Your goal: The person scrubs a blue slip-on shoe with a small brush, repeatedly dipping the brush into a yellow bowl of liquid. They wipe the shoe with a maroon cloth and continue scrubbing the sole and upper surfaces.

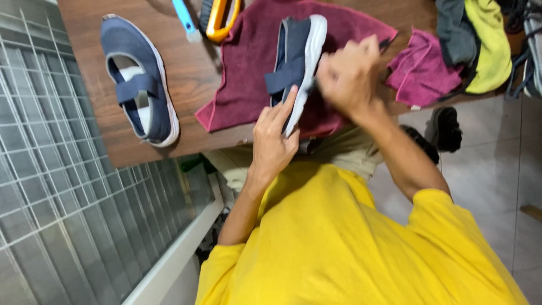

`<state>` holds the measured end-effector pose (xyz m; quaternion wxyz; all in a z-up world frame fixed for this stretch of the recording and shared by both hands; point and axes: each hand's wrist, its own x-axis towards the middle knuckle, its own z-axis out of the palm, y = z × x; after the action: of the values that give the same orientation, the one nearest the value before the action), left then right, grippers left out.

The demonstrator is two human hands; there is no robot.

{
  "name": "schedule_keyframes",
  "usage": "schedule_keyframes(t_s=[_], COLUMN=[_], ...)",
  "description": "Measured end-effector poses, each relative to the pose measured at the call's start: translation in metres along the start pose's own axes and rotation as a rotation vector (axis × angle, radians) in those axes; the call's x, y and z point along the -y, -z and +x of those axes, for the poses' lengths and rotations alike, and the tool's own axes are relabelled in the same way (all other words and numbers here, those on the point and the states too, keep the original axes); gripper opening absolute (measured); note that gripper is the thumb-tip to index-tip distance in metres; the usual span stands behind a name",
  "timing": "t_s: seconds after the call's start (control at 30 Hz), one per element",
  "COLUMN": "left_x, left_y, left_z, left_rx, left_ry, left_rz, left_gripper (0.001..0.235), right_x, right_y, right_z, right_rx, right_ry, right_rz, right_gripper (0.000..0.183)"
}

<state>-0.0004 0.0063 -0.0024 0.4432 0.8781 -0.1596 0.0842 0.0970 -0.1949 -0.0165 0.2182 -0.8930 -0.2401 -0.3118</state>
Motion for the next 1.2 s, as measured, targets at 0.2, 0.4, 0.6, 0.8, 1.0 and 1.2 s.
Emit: schedule_keyframes(t_s=[0.2,0.4,0.6,0.8,1.0,1.2], left_x=[-0.002,-0.004,-0.002,-0.003,-0.007,-0.005], left_y=[0.000,-0.003,-0.003,-0.004,0.001,0.020], left_z=[0.001,-0.001,-0.004,-0.008,-0.001,-0.005], left_rx=[0.027,0.032,0.028,0.037,0.044,0.078], left_ry=[0.024,0.017,-0.018,0.027,-0.016,0.035], left_rz=[0.019,0.030,0.029,0.043,0.009,-0.145], left_gripper=[0.074,0.075,0.074,0.086,0.091,0.077], right_x=[-0.015,-0.018,0.011,0.027,0.036,-0.048], right_y=[-0.001,0.000,0.023,0.027,0.034,0.014], right_z=[-0.001,-0.001,0.014,0.015,0.025,0.036], right_rx=[0.024,0.045,0.026,-0.028,0.003,0.106], right_ry=[-0.019,0.145,0.312,0.358,0.363,-0.114], right_rz=[-0.010,0.017,0.091,0.146,0.202,0.123], right_gripper=[0.049,0.038,0.034,0.037,0.043,0.060])
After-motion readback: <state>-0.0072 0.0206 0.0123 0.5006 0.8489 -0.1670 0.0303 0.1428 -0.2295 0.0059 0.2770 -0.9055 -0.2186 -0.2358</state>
